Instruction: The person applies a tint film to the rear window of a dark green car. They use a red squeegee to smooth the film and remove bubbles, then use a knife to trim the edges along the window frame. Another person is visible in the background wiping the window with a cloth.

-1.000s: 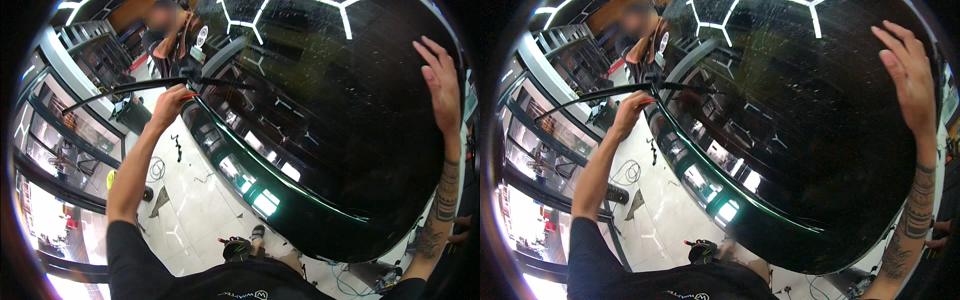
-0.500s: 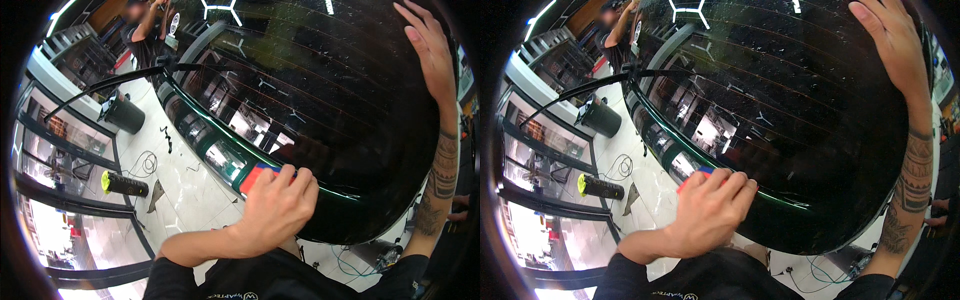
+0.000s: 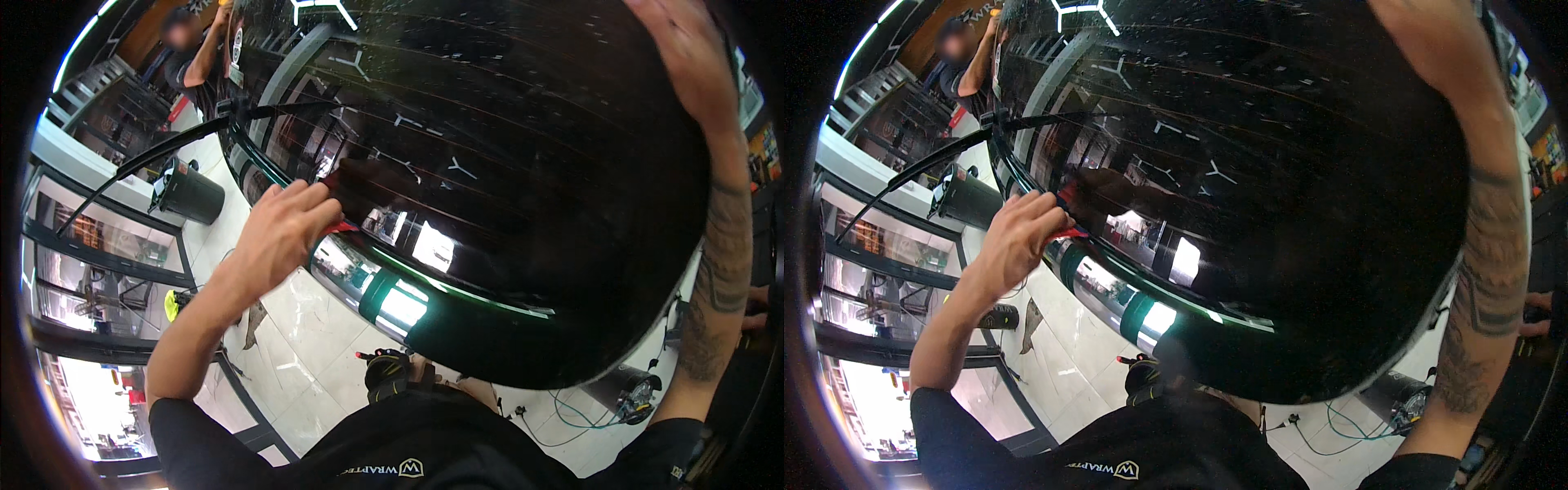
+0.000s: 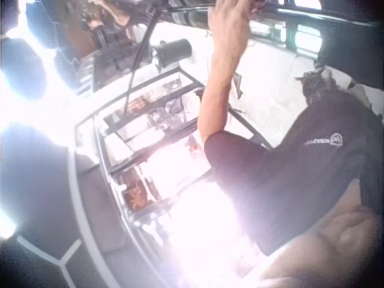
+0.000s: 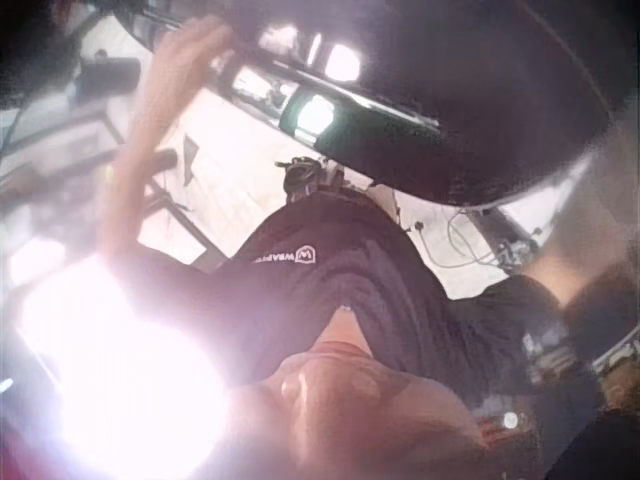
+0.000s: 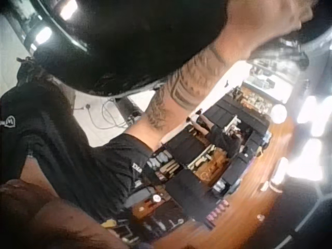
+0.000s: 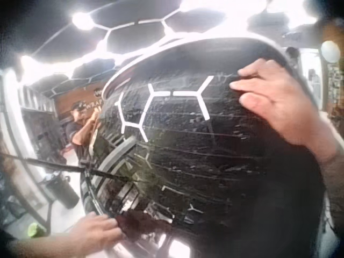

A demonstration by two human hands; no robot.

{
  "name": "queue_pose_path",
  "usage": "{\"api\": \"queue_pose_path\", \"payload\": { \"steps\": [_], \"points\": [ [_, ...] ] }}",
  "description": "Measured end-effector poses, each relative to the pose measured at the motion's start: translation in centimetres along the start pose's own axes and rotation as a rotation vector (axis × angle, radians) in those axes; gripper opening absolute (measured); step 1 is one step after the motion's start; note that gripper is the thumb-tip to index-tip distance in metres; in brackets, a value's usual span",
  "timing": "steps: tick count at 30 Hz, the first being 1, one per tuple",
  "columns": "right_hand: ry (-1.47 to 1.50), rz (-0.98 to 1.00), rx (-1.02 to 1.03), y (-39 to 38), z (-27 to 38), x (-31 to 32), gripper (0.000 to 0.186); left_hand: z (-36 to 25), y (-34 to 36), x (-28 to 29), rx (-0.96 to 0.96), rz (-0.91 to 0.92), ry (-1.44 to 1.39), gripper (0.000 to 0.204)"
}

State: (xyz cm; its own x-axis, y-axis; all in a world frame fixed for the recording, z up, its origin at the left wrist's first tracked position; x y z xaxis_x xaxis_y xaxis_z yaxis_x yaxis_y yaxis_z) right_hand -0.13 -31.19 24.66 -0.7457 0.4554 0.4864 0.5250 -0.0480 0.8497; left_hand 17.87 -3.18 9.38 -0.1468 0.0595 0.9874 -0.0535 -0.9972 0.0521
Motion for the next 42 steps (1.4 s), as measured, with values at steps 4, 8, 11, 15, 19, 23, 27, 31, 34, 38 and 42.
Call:
{"api": "queue_pose_path", "payload": {
  "steps": [4,8,11,15,19,23,27,31,34,38,42],
  "points": [
    [0.176,-0.081,0.044,0.7,-0.3,0.7,0.028,6.1,-3.6,1.1,0.061,-0.222,-0.019,0.007],
    [0.606,0.038,-0.183,-2.3,3.6,3.3,0.035,3.0,-11.3,6.5,0.551,-0.793,-0.57,0.013],
    [1.035,0.295,-0.025,-8.6,15.2,7.1,0.071,-4.6,-10.7,3.9,-0.024,-1.064,-1.069,0.022],
    [0.99,0.382,-0.228,-17.2,24.0,7.0,0.057,-12.5,-4.8,-4.2,-0.073,-1.205,-1.757,0.018],
    [0.646,0.381,-0.179,-17.4,24.2,7.3,0.036,-10.9,-5.4,-4.7,0.05,-1.039,-1.228,0.027],
    [0.323,0.359,-0.152,-16.3,25.3,5.9,0.029,-8.1,-5.8,-1.8,-0.26,-1.028,-0.715,0.03],
    [0.298,0.327,-0.239,-15.0,26.4,3.1,0.03,-5.0,-4.9,-1.8,-0.349,-0.96,-0.7,0.025],
    [0.24,0.398,-0.28,-14.1,27.4,1.4,0.027,-2.3,-3.7,-2.6,-0.377,-0.93,-0.746,0.022],
    [0.176,0.474,-0.302,-13.4,28.0,0.7,0.024,-1.3,-3.1,-3.3,-0.382,-0.91,-0.82,0.021],
    [0.111,0.52,-0.329,-12.7,28.5,0.5,0.016,-0.6,-2.1,-2.6,-0.392,-0.894,-0.83,0.013],
    [0.091,0.471,-0.218,-12.6,28.3,0.2,0.008,-0.4,-2.4,-2.6,-0.464,-0.774,-0.632,0.009]
  ]
}}
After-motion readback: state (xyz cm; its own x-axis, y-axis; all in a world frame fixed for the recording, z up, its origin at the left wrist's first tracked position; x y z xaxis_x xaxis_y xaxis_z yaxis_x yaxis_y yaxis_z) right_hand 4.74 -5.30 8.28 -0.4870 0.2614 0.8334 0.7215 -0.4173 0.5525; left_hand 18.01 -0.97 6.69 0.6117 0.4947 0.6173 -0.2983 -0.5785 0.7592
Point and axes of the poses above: each hand's wrist, its own y-axis towards the middle knuckle, its own x-axis out of the back of the hand, z = x × y, the point moved 7 cm from there along y, towards the middle knuckle, and after that the axes turned 10 degrees about -x, right-handed, at the moved point
